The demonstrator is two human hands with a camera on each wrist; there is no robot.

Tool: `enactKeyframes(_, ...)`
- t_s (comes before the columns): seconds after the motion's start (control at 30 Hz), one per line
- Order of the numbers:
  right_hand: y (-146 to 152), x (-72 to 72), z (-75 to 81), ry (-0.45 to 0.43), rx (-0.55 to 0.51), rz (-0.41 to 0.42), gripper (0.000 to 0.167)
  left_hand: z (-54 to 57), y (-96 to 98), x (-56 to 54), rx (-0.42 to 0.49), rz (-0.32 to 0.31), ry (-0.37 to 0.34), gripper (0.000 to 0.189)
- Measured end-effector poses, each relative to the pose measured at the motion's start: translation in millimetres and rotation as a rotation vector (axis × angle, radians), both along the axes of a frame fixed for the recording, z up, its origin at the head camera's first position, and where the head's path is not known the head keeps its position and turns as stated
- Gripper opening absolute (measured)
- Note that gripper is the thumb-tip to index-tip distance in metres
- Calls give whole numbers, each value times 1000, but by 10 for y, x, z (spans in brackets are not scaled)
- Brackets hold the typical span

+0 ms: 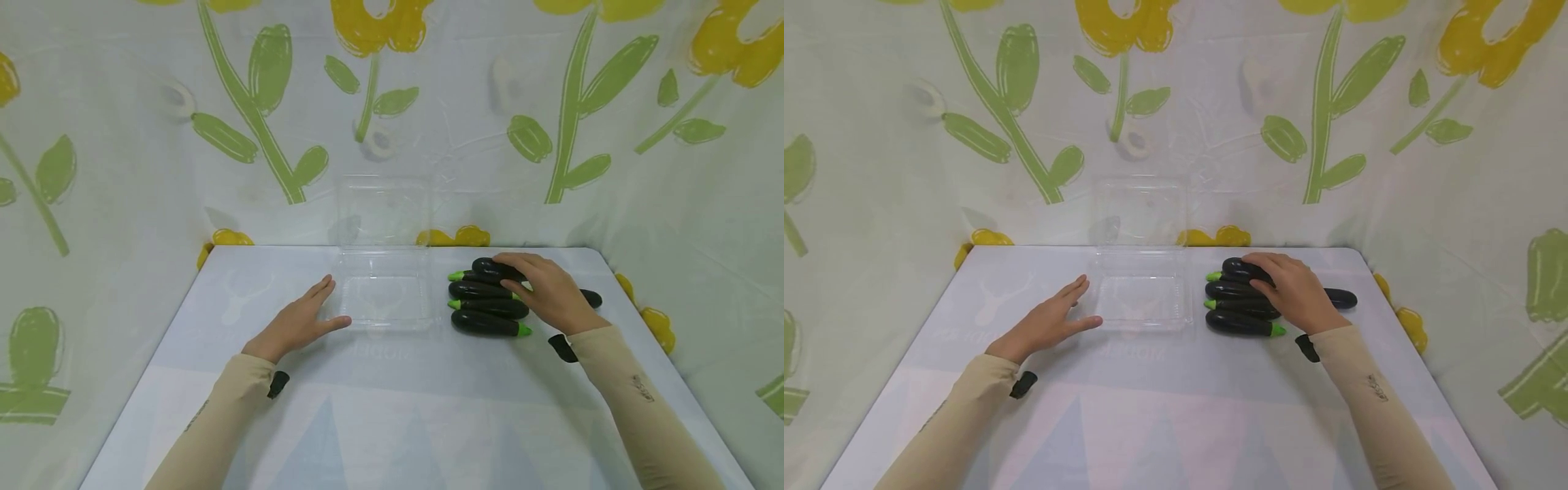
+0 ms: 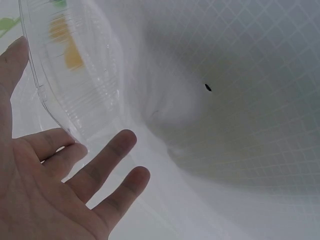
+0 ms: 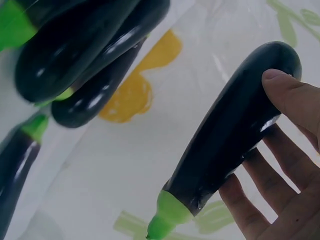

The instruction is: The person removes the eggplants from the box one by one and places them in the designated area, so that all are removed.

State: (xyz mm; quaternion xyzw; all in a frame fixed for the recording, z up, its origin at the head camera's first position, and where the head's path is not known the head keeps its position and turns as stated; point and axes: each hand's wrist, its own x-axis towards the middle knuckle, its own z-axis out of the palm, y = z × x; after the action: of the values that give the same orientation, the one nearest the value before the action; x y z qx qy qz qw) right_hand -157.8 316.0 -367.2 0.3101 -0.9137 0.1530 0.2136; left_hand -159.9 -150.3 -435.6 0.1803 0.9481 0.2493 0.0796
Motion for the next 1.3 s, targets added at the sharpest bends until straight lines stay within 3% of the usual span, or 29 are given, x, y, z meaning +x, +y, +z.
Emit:
enactKeyframes(0.3,313,96,-33,-47,6,-101,54,9,6,8,-1,-2,-3,104)
enactKeyframes(0.53,567,168,-150,-102,20,-164,50,4,6,11,7,-6,-3,103)
enactKeyframes(0.97,930,208,-322,-176,26,-225,45,-17,-1,3,4,-1,-4,104)
enactKeyframes(1.3,1027,180,-460,-205,23,-239,44,-12,-10,1,12,-4,6,105)
